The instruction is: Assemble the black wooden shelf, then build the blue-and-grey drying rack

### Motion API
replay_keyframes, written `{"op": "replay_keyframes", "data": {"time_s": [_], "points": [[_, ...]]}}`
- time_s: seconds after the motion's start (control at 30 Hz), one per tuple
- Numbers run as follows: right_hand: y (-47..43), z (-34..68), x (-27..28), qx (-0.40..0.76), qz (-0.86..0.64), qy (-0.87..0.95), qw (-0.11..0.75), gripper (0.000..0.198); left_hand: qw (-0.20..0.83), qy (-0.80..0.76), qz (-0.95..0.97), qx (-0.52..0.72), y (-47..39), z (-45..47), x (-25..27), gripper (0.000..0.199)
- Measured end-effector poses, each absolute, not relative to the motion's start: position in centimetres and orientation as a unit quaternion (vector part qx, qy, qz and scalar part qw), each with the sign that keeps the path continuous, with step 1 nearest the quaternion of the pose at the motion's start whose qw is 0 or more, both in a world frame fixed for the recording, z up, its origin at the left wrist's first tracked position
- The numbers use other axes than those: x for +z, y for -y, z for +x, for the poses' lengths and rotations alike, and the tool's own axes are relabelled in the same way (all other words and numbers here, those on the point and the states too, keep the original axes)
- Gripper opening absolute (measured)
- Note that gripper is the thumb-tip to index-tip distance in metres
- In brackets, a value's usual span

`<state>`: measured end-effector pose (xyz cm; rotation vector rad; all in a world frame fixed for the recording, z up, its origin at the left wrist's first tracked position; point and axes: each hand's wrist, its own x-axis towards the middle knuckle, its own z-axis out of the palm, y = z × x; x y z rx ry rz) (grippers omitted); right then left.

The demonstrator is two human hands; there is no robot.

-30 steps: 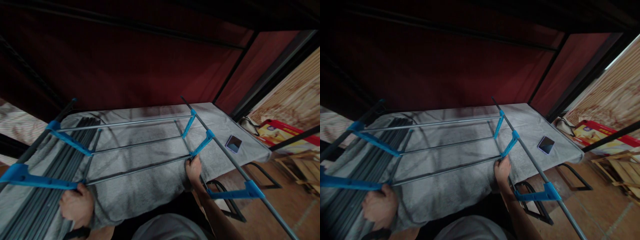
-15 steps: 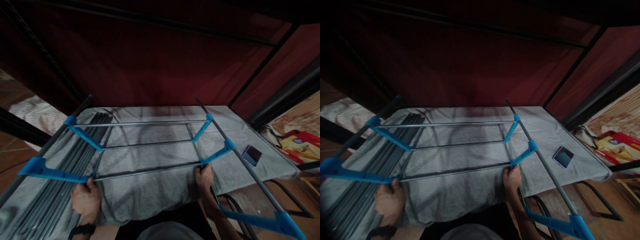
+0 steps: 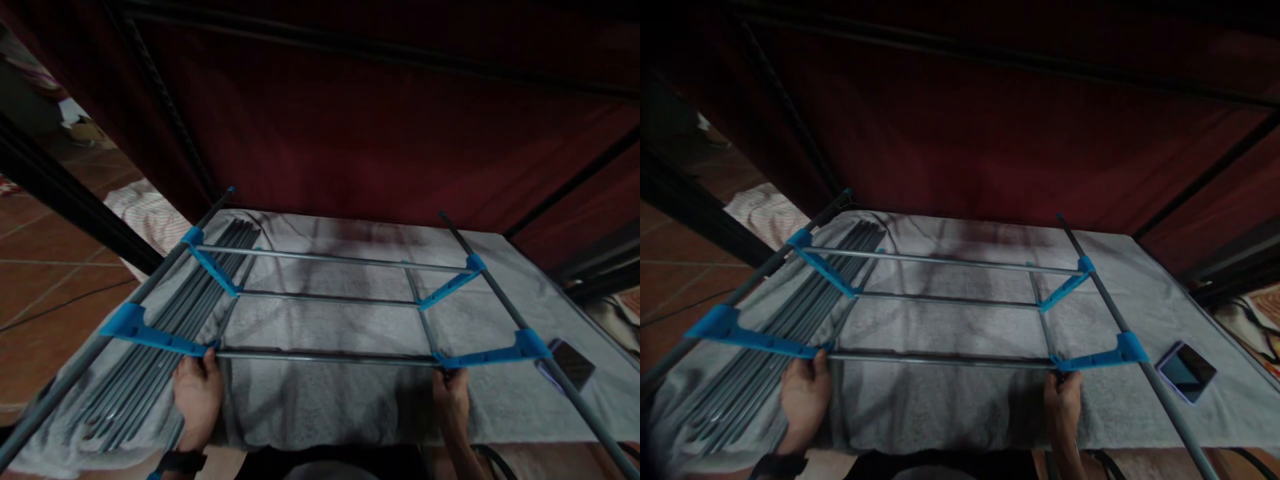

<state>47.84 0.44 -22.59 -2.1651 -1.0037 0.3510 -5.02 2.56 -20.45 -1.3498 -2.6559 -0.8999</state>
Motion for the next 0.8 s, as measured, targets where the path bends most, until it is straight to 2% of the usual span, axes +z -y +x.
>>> {"op": "replay_keyframes", "data": {"time_s": [0.2,0.43,0.8], "points": [[0.0,48.26,-23.27,0.127,-0.854,0.383,0.329,0.023,0.008,0.85,-0.438,-0.291,-1.99,-5.01,-20.3,0.031],[-0.39,47.84,-23.21,0.105,-0.831,0.411,0.361,0.021,0.014,0.852,-0.436,-0.29,-1.85,-5.07,-20.13,0.036],[-0.23,47.7,-23.18,0.12,-0.835,0.397,0.361,0.023,0.034,0.863,-0.431,-0.26,-2.07,-4.99,-19.94,0.032]]}}
